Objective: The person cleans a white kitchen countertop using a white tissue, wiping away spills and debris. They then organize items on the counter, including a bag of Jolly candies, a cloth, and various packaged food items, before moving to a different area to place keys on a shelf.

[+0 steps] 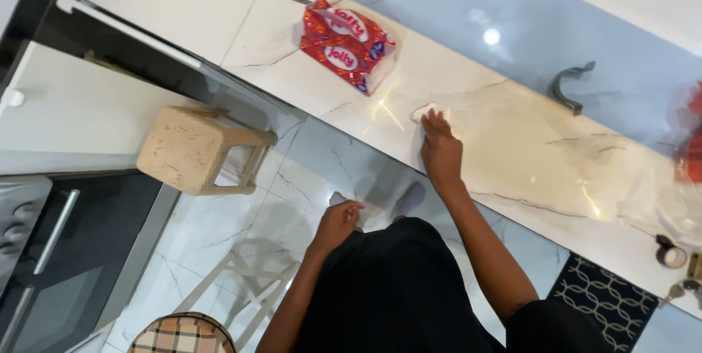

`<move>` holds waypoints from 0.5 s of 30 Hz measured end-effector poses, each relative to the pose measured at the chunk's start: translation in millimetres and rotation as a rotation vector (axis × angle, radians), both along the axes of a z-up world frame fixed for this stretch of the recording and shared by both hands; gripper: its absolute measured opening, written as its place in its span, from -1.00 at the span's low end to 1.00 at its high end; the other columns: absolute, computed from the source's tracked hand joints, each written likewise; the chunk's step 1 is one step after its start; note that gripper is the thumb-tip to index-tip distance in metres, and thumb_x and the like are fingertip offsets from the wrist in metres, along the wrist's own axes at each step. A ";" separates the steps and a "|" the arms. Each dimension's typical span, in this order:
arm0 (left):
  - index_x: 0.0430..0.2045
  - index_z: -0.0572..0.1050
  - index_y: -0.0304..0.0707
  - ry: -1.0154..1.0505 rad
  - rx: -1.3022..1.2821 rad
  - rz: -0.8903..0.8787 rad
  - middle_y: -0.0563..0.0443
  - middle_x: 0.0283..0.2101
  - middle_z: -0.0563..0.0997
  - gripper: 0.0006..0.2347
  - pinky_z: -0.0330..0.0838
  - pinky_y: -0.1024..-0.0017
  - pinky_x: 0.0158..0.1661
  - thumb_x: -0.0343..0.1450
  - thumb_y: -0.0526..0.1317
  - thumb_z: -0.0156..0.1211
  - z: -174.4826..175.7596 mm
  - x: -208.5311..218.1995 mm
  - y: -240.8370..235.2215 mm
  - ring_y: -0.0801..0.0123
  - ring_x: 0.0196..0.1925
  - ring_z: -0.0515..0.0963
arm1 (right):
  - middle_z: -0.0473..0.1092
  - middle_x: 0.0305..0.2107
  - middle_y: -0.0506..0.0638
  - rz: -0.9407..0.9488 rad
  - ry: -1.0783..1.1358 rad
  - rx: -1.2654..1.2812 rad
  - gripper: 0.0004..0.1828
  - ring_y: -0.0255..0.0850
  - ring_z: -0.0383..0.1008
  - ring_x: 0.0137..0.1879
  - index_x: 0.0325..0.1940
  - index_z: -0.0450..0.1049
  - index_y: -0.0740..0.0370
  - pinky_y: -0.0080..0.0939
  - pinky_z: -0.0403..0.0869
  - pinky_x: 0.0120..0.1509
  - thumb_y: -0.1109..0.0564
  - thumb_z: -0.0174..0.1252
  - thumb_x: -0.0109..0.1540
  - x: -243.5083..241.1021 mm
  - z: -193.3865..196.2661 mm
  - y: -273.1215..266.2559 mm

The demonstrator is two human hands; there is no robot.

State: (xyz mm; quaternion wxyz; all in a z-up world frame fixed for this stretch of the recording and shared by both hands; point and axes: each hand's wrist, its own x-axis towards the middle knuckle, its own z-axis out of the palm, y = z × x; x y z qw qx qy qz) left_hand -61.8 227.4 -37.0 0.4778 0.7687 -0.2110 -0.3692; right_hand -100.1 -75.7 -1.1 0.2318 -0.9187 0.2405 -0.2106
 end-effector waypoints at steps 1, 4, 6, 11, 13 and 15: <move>-0.18 0.61 -0.28 -0.008 -0.006 0.018 0.04 -0.45 0.61 -0.85 0.36 0.48 -0.43 0.43 -0.36 0.15 -28.8 3.7 33.4 0.49 -0.50 0.48 | 0.42 0.19 0.25 0.018 -0.008 -0.006 -0.51 0.11 0.38 0.35 0.14 0.55 0.32 -0.05 0.41 0.39 0.46 0.08 0.13 10.7 -1.0 15.6; -0.25 0.62 -0.31 0.004 0.187 0.197 -0.05 -0.52 0.60 -0.87 0.44 0.47 -0.41 0.45 -0.35 0.11 -116.0 2.2 140.3 0.43 -0.50 0.57 | 0.42 0.20 0.18 0.111 -0.036 0.061 -0.57 0.04 0.36 0.39 0.16 0.54 0.26 -0.03 0.35 0.49 0.43 0.08 0.24 28.4 1.2 56.2; -0.31 0.62 -0.33 -0.015 0.064 0.446 -0.01 -0.48 0.66 -0.86 0.51 0.48 -0.38 0.44 -0.36 0.09 -177.4 -8.6 211.0 0.45 -0.47 0.64 | 0.42 0.21 0.13 0.136 -0.055 0.184 -0.56 -0.03 0.37 0.41 0.17 0.56 0.23 0.02 0.31 0.52 0.44 0.03 0.26 24.5 11.2 65.3; -0.28 0.63 -0.30 0.179 0.244 0.636 -0.06 -0.51 0.67 -0.83 0.46 0.43 -0.45 0.49 -0.29 0.06 -202.9 -32.5 301.5 0.38 -0.52 0.57 | 0.46 0.18 0.13 -0.062 -0.047 0.010 -0.62 -0.01 0.43 0.36 0.13 0.58 0.23 0.01 0.31 0.53 0.42 0.06 0.29 -4.7 7.4 22.4; -0.28 0.64 -0.30 0.212 0.279 0.670 -0.06 -0.51 0.68 -0.83 0.49 0.44 -0.45 0.48 -0.28 0.06 -205.7 -48.0 322.9 0.39 -0.50 0.60 | 0.45 0.17 0.16 -0.167 -0.100 0.021 -0.64 0.01 0.44 0.35 0.14 0.58 0.25 -0.01 0.31 0.57 0.43 0.06 0.31 3.4 10.7 28.8; -0.27 0.64 -0.34 0.321 0.193 0.714 -0.07 -0.49 0.68 -0.82 0.50 0.41 -0.46 0.47 -0.27 0.08 -211.0 -58.4 332.4 0.39 -0.48 0.64 | 0.44 0.18 0.20 -0.184 -0.139 0.007 -0.67 0.02 0.43 0.34 0.13 0.57 0.29 -0.08 0.39 0.48 0.41 0.09 0.31 26.3 7.9 41.6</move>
